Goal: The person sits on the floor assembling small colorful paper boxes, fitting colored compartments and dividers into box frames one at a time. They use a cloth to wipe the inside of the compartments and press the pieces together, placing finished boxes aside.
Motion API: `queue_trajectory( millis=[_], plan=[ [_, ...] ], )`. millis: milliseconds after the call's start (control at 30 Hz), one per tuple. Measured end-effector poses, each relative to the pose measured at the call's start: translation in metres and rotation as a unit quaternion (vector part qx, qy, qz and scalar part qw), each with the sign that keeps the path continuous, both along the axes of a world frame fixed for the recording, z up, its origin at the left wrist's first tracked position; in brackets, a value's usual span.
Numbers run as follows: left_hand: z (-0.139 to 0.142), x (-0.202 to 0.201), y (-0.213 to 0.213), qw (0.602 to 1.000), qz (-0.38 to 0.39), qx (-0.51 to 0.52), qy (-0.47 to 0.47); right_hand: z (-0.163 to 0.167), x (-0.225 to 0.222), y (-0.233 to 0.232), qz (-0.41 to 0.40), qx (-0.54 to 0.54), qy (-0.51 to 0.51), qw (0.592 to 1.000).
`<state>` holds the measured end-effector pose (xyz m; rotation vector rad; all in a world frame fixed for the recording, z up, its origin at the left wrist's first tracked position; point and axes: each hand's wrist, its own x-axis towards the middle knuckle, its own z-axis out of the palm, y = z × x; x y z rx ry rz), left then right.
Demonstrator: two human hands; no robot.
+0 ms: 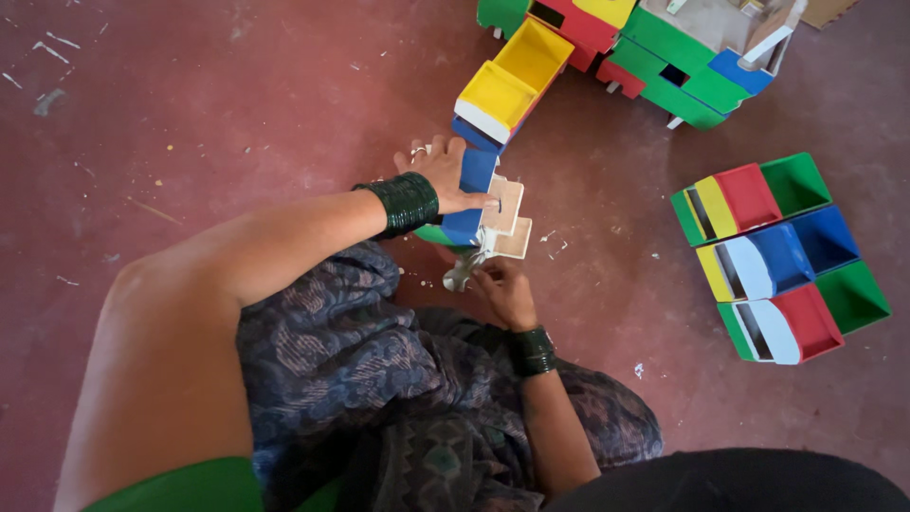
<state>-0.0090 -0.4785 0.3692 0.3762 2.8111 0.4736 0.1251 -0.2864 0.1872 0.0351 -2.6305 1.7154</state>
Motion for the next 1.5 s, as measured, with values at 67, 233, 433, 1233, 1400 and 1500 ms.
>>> queue_trajectory(
  millis=[67, 233, 433, 1233, 1400, 1500],
  plan=[
    [0.001, 0.000, 0.000, 1.000, -0.006, -0.003, 0.001, -0.013, -0.002, 0.015, 0.033, -0.089, -0.016, 0.995],
    [0.003, 0.001, -0.002, 1.000, 0.006, -0.008, 0.004, -0.019, 0.002, 0.064, 0.064, -0.438, -0.070, 0.894],
    [0.004, 0.002, -0.005, 1.000, 0.012, -0.007, -0.006, 0.037, 0.016, 0.105, -0.020, -0.535, 0.047, 0.843],
    [0.008, 0.005, 0.005, 0.999, -0.034, -0.019, 0.026, -0.013, -0.028, 0.070, -0.126, -0.157, -0.052, 0.978],
    [0.004, 0.005, 0.005, 0.998, -0.049, -0.018, 0.035, -0.013, -0.021, 0.046, 0.048, -0.017, -0.157, 0.986],
    [0.002, 0.004, 0.005, 0.998, -0.044, -0.013, 0.038, -0.026, -0.015, 0.028, 0.118, -0.039, -0.088, 0.988]
  ],
)
